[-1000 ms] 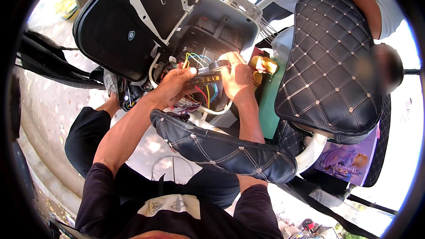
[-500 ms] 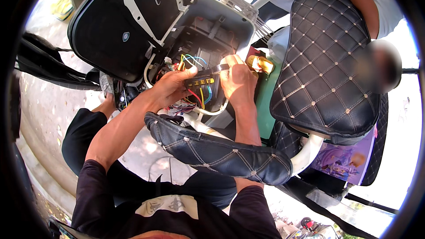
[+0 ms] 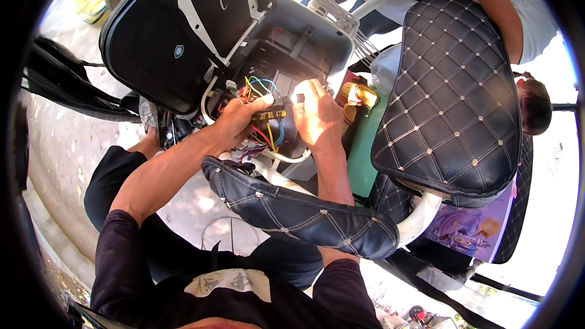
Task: The person works on the wiring inside the under-seat compartment of a scooter, connecting and organizing wires by hand. The person then places a plastic cover over the compartment to close it.
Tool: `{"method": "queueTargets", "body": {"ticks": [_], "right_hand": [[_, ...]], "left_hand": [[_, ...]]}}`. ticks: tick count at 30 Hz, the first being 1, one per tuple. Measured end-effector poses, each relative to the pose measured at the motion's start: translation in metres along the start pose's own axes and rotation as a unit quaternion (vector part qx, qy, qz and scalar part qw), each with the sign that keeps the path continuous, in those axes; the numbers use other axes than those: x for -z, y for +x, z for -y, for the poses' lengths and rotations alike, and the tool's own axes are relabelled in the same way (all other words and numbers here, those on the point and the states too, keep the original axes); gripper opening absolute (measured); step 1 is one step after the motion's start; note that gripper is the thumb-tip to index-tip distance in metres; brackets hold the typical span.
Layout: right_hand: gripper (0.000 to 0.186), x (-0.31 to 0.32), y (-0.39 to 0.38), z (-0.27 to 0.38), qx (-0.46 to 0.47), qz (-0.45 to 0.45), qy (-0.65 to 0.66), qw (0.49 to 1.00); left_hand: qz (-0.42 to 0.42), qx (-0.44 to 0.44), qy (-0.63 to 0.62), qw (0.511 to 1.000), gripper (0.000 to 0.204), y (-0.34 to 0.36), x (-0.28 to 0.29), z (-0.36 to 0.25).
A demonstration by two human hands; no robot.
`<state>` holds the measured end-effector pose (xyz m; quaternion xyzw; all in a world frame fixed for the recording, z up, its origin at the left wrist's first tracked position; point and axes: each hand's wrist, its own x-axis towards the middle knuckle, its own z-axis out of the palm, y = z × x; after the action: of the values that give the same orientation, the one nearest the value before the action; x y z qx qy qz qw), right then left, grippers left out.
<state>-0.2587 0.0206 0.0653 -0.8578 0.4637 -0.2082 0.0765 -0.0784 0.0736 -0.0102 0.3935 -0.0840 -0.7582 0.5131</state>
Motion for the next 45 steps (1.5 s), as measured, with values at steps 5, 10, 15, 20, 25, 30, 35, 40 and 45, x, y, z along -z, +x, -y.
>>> {"method": "queueTargets", "body": {"ticks": [5,10,15,20,25,30,35,40,45], "right_hand": [[0.024,0.003,0.002,0.006,0.004,0.011,0.004,1.0],[0.03,0.006,0.002,0.006,-0.094,0.106,0.224,0.964],[0.031,-0.002,0.001,-0.023,-0.129,0.122,0.313,0.933],[0.036,0.014,0.001,-0.023,-0.135,0.105,0.235,0.957],[0.036,-0.006,0.007,-0.021,-0.115,0.091,0.115,0.982],[0.025,-0.041,0.001,-0.028,-0.08,0.085,0.199,0.973],[0.013,-0.061,-0.008,-0.025,0.017,-0.063,0.132,0.989],[0.017,-0.047,-0.01,-0.016,-0.13,0.072,0.226,0.963],[0.027,-0.062,-0.024,-0.016,-0.151,0.024,0.27,0.951]], "left_hand": [[-0.003,-0.007,0.063,0.998,0.024,0.001,0.001,-0.002],[-0.015,-0.021,0.026,0.999,0.028,0.004,0.002,0.003],[-0.004,-0.027,0.034,0.999,0.025,-0.002,-0.002,0.0],[-0.01,-0.029,0.036,0.999,0.022,-0.003,0.001,-0.001],[-0.022,-0.029,0.042,0.998,0.019,-0.002,0.005,-0.001],[0.009,-0.018,0.002,1.0,0.017,-0.002,0.007,0.0],[0.041,0.009,-0.043,0.998,0.02,-0.003,0.011,0.002],[-0.013,0.018,-0.016,1.0,0.024,0.004,0.011,0.006],[0.018,0.021,-0.045,0.999,0.025,0.004,0.01,0.006]]}}
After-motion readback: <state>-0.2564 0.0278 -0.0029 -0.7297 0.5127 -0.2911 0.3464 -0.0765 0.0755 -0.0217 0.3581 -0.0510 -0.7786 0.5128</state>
